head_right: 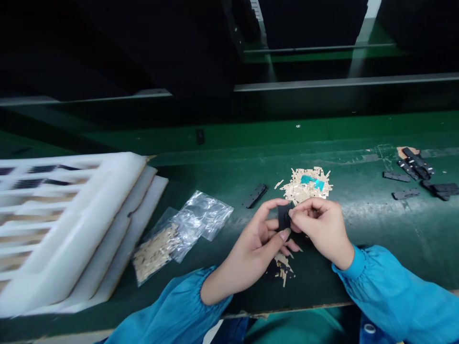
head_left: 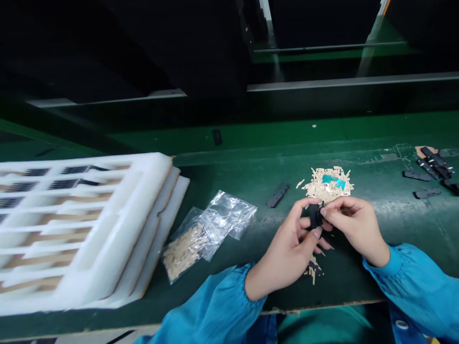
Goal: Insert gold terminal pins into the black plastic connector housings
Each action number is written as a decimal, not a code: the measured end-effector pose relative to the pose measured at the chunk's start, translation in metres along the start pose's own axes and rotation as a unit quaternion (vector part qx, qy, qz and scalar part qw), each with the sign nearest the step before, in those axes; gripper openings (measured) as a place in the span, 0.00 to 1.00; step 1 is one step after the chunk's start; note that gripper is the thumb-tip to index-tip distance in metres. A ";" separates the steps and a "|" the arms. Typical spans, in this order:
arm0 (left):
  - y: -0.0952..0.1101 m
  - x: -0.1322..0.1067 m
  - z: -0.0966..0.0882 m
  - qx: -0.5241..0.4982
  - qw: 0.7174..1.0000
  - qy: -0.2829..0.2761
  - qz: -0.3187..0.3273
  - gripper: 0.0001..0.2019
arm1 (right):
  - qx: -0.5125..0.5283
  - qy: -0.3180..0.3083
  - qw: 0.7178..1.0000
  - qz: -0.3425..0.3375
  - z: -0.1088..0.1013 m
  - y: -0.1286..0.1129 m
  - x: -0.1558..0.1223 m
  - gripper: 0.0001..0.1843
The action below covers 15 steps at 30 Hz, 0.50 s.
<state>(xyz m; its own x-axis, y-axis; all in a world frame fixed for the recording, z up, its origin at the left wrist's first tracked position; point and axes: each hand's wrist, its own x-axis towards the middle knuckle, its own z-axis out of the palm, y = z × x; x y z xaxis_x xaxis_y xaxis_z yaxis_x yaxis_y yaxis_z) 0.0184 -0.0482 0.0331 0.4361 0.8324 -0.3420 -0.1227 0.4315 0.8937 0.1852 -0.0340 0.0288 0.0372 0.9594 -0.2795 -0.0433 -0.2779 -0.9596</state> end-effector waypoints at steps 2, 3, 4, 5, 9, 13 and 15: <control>0.001 0.000 0.000 0.003 1.000 -0.002 0.000 0.24 | 0.002 -0.008 1.000 -0.001 -0.001 0.001 0.000 0.09; 0.001 0.000 0.000 0.004 1.000 -0.004 0.000 0.23 | 0.003 -0.011 1.000 0.000 -0.001 0.001 0.000 0.09; 0.001 0.000 -0.001 0.006 1.000 -0.005 0.001 0.23 | 0.004 -0.013 1.000 0.001 -0.002 0.001 0.000 0.09; 0.001 0.000 -0.001 0.007 1.000 -0.006 0.001 0.23 | 0.005 -0.014 1.000 0.001 -0.002 0.001 0.000 0.09; 0.000 0.001 -0.001 0.009 1.000 -0.013 0.000 0.22 | 0.011 -0.013 1.000 0.004 -0.002 -0.001 0.000 0.09; 0.001 0.000 -0.001 0.008 1.000 -0.016 -0.003 0.22 | 0.016 -0.019 1.000 0.012 -0.001 -0.003 0.000 0.09; 0.002 -0.001 -0.001 0.011 1.000 -0.016 -0.001 0.22 | 0.016 -0.022 1.000 0.015 -0.001 -0.004 0.000 0.09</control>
<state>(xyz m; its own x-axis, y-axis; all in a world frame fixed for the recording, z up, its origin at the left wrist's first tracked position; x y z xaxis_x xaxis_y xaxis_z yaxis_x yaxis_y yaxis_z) 0.0170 -0.0477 0.0344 0.4656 0.8191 -0.3352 -0.1015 0.4256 0.8992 0.1863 -0.0329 0.0322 -0.0086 0.9520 -0.3059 -0.0763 -0.3057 -0.9491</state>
